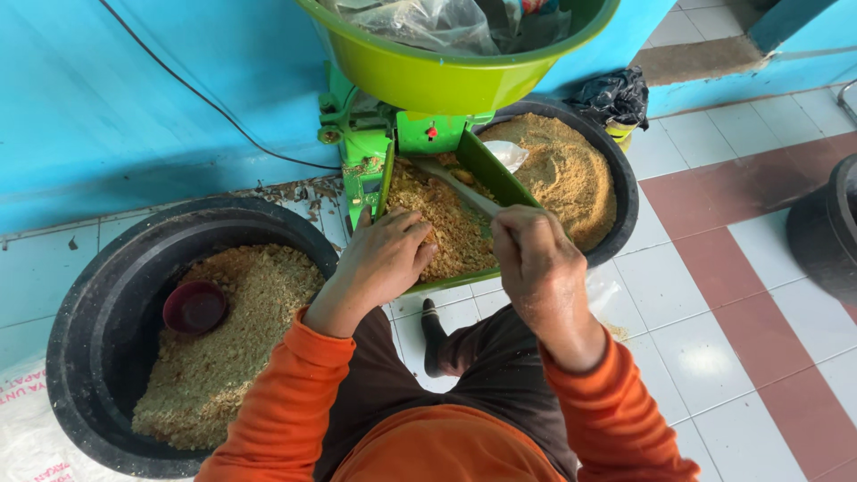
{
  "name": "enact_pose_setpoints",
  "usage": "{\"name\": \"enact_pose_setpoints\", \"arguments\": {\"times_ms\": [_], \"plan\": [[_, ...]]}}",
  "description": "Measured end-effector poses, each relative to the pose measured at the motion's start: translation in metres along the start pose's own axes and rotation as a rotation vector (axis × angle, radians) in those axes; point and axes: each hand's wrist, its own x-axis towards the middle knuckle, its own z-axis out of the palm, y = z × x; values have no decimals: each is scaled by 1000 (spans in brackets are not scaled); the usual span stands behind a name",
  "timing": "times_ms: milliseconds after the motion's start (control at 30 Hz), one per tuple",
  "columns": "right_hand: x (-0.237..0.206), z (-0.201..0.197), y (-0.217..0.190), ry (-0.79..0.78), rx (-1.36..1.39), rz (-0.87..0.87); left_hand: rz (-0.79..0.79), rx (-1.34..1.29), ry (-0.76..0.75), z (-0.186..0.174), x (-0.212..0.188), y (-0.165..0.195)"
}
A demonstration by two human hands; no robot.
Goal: The person sits on the floor operating a green electric grinding machine, pushing roasted peanuts from the discharge tray into the machine hopper with a wooden paddle so the ground powder collects in a large basin. At the end they scoop the finished ground peanut powder from the basin using a black bowl.
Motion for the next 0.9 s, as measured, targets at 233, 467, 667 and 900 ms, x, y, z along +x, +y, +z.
{"name": "enact_pose_setpoints", "arguments": {"times_ms": [233, 467, 667, 900], "plan": [[-13, 1, 5, -49, -16, 42, 84, 5, 137, 1, 0, 0], [-21, 31, 11, -70, -6, -43, 50, 10, 80, 0, 0, -1], [-24, 31, 21, -125, 49, 44, 42, -28, 55, 0, 0, -1], [-15, -19, 30, -117, 45, 155, 33, -25, 31, -4, 0, 0]]}}
